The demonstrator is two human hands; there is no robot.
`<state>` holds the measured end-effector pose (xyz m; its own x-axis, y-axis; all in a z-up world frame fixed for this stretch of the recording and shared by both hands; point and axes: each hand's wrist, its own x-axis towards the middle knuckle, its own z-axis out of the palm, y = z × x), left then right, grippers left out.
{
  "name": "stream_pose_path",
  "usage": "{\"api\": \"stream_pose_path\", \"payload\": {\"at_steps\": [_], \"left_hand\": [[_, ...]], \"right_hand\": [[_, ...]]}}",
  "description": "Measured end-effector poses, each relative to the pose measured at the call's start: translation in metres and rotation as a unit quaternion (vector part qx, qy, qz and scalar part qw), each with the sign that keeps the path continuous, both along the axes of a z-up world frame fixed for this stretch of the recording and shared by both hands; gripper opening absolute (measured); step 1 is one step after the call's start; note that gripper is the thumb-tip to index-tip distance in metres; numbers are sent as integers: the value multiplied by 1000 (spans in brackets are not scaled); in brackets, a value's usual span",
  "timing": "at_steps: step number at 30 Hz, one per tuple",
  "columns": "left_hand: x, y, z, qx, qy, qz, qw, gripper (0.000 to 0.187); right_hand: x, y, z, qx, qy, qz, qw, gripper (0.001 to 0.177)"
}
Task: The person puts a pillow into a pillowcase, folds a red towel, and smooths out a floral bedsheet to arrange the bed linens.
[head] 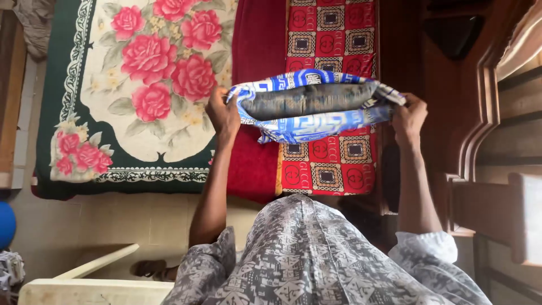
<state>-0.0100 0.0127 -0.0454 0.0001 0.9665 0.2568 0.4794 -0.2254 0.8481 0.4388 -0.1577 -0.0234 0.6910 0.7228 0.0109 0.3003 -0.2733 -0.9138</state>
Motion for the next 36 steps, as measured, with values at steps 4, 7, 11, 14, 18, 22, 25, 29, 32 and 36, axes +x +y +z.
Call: {"api": "stream_pose_path", "payload": {"at_steps": [4,7,11,14,18,22,25,29,32,36], "left_hand": [[-4,-8,5,86,-170,30,981,15],[-8,-20,5,80,-285,24,955,18],[-18,-23,8,-85,-178,25,980,15],[-22,-28,18,1,-116,-29,993,13],[-30,-46,48,1,-357,-98,929,11],[-38,-60,71,-85,-213,-10,973,14],[-42,-59,57,-152,-214,-12,965,18],[-41,-56,52,-175,-288,-4,941,17],[-41,-46,60,-152,-239,-15,959,19],[-46,-35,66,-115,-140,-4,983,31]], "right_hand": [[-27,-8,70,168,-48,-8,985,30],[-19,-22,62,206,-79,-8,975,35],[9,-18,3,69,-150,45,985,31],[13,-19,33,73,-57,45,995,36],[5,-47,56,108,-41,30,993,28],[-14,-58,67,89,21,51,994,32],[-19,-68,66,78,48,56,994,33],[-41,-61,83,50,41,42,997,29],[-42,-56,95,17,8,36,999,35],[-32,-57,103,1,30,60,998,34]]}}
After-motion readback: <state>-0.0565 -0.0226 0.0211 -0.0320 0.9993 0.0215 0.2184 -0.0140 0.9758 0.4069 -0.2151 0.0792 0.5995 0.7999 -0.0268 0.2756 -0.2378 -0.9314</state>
